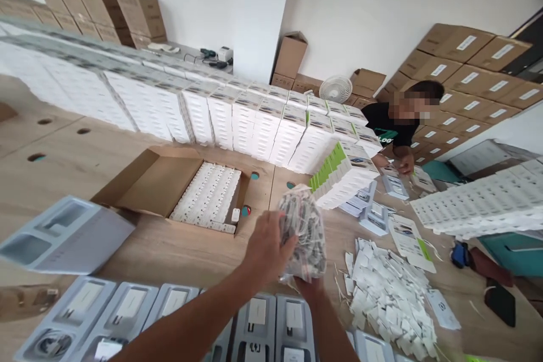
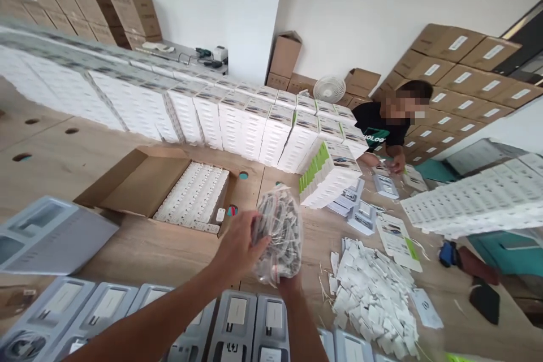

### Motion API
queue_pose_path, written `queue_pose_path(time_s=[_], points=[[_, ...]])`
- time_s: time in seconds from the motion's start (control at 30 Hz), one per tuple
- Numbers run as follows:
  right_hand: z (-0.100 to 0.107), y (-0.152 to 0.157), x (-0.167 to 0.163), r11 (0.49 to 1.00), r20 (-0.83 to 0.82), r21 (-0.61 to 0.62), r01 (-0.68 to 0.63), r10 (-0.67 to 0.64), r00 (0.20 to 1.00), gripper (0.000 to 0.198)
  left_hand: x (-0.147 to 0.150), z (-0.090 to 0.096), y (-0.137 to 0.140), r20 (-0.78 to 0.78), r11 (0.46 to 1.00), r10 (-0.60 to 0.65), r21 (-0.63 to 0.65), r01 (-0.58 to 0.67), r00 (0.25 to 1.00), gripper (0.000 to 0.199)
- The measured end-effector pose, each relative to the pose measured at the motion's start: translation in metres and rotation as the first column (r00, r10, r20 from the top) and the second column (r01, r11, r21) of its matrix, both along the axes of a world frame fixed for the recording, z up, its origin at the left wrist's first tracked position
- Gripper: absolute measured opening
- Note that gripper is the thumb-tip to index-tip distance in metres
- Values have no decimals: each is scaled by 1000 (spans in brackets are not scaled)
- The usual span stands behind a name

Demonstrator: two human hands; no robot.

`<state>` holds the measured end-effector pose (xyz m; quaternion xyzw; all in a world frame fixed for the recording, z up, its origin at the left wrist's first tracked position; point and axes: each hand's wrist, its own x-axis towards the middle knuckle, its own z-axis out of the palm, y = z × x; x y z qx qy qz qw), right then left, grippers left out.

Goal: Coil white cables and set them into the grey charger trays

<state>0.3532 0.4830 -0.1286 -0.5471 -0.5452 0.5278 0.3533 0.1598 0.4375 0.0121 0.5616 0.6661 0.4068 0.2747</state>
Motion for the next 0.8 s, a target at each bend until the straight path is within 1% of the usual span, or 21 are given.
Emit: queue_pose_path(time_s=[0.03, 0.1, 0.13, 0.17, 0.2, 0.27, 0.33, 0.37, 0.5, 0.57, 0.67, 0.73, 0.8], points=[[0, -1, -6, 999, -22, -37, -3, 2, 1000, 53, -9, -3, -5, -71, 999, 18, -29, -20, 997, 37], [3, -1, -12, 993, -61, -120, 4, -11, 998, 55, -26, -18, -12, -200, 987, 37, -145, -66, 979, 34], [6, 0, -13, 990, -58, -141, -6, -2, 998, 56, -33, -27, -14, -265, 976, 34, -199, -89, 964, 32], [10, 1, -14, 991, -39, -135, -24, 19, 999, 57, -40, -36, -15, -322, 967, 24, -234, -104, 946, 30], [15, 0, -16, 994, -4, -97, -47, 47, 999, 58, -45, -42, -15, -367, 962, 13, -249, -112, 930, 28], [24, -4, -22, 994, 108, 52, -98, 92, 990, 62, -53, -48, -12, -420, 963, -10, -249, -105, 907, 33], [31, -12, -30, 969, 214, 205, -138, 93, 972, 63, -56, -46, -8, -441, 964, -48, -257, -75, 896, 42], [33, -17, -34, 954, 252, 257, -152, 86, 964, 62, -56, -44, -5, -454, 963, -67, -262, -61, 888, 44], [41, -33, -44, 908, 333, 365, -205, 79, 940, 53, -48, -36, 9, -512, 959, -137, -282, -15, 848, 49], [44, -38, -45, 898, 342, 380, -221, 86, 936, 50, -44, -35, 17, -518, 946, -183, -324, 6, 836, 49], [50, -45, -42, 917, 329, 331, -221, 108, 938, 48, -45, -30, 27, -492, 916, -260, -397, 52, 831, 37], [53, -50, -38, 932, 317, 298, -208, 109, 942, 46, -47, -23, 28, -459, 911, -288, -402, 92, 841, 30], [57, -54, -32, 942, 297, 283, -182, 94, 950, 43, -51, -15, 22, -399, 916, -307, -370, 154, 864, 30]])
